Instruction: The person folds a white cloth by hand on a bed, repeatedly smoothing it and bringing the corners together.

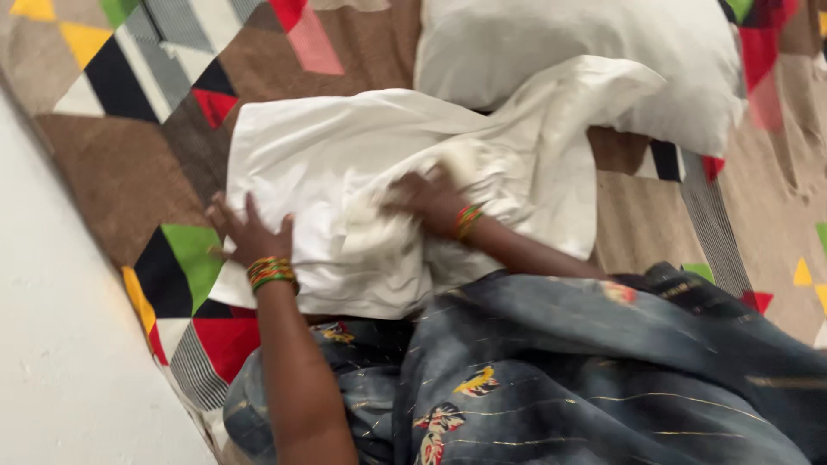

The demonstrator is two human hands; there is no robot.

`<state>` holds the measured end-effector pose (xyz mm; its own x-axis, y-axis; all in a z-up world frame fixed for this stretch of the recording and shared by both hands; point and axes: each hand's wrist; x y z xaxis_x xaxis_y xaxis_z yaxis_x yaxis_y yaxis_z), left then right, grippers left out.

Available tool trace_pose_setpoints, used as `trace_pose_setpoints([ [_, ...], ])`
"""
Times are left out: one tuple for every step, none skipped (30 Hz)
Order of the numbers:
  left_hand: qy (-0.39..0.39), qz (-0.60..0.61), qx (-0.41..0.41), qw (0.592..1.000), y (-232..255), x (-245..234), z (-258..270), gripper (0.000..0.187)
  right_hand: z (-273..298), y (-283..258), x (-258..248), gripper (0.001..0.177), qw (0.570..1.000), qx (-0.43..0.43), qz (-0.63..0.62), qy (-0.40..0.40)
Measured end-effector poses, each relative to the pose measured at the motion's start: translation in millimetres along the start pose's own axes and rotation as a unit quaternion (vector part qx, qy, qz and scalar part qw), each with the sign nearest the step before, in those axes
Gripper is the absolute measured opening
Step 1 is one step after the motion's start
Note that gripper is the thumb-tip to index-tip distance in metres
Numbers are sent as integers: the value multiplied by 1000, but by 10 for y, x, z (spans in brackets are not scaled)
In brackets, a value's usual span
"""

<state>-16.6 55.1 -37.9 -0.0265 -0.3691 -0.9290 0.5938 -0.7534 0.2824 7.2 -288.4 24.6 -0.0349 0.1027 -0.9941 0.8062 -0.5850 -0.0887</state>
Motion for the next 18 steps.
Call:
trace_pose_setpoints([
  [-6,-7,-27,1000,-38,-92,37,96,17,-201,39,46,998,-58,8,8],
  [-5,-9,-19,1000,-91,-162,77,96,77,-305,22,46,999,-50,10,12],
  [-37,-22,-68,997,-152,-224,97,101,142,-395,-13,51,1000,-27,-4,-8],
  [-68,-32,-121,990,-165,-240,105,106,184,-410,-68,56,999,-9,-18,-28],
  [-65,-30,-117,991,-145,-224,104,106,205,-341,-129,56,1000,-7,-14,-25],
  [-64,-33,-119,990,-168,-212,124,105,217,-235,-179,48,999,-9,-31,-33],
  [-63,-36,-120,990,-199,-204,142,104,243,-144,-212,42,998,-10,-48,-42],
  [-60,-35,-119,990,-227,-201,163,104,306,-78,-231,42,998,-10,-47,-39],
  [-66,-34,-117,990,-261,-208,193,102,389,-12,-239,37,999,12,-26,-42],
  [-72,-31,-114,990,-257,-216,203,101,473,88,-251,33,998,34,-2,-45],
  [-68,-28,-110,991,-244,-232,212,101,556,188,-257,33,999,36,2,-41],
  [-64,-19,-108,992,-253,-264,236,102,635,250,-247,35,998,58,-1,-31],
  [-59,-10,-107,992,-250,-298,270,103,700,313,-243,38,997,80,-5,-20],
  [-57,-10,-103,993,-239,-336,311,103,765,389,-259,38,996,83,-3,-17],
  [-46,-11,-108,993,-233,-388,351,102,829,471,-293,33,990,128,7,-65],
  [-36,-11,-110,993,-210,-441,377,101,900,547,-339,29,978,176,17,-112],
  [-34,-11,-104,994,-199,-498,407,101,983,609,-388,29,977,181,19,-108],
  [-64,-8,-133,989,-161,-548,416,100,1096,691,-458,31,968,204,39,-141],
])
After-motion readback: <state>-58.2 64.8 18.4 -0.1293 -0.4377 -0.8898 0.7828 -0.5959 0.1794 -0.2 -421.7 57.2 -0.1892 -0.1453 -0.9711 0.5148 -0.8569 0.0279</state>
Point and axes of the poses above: each hand's wrist, its own z-axis away from the middle knuckle, its own x-axis out of the palm, y = z × x, and after that the axes turned 8 degrees about -x, right-handed
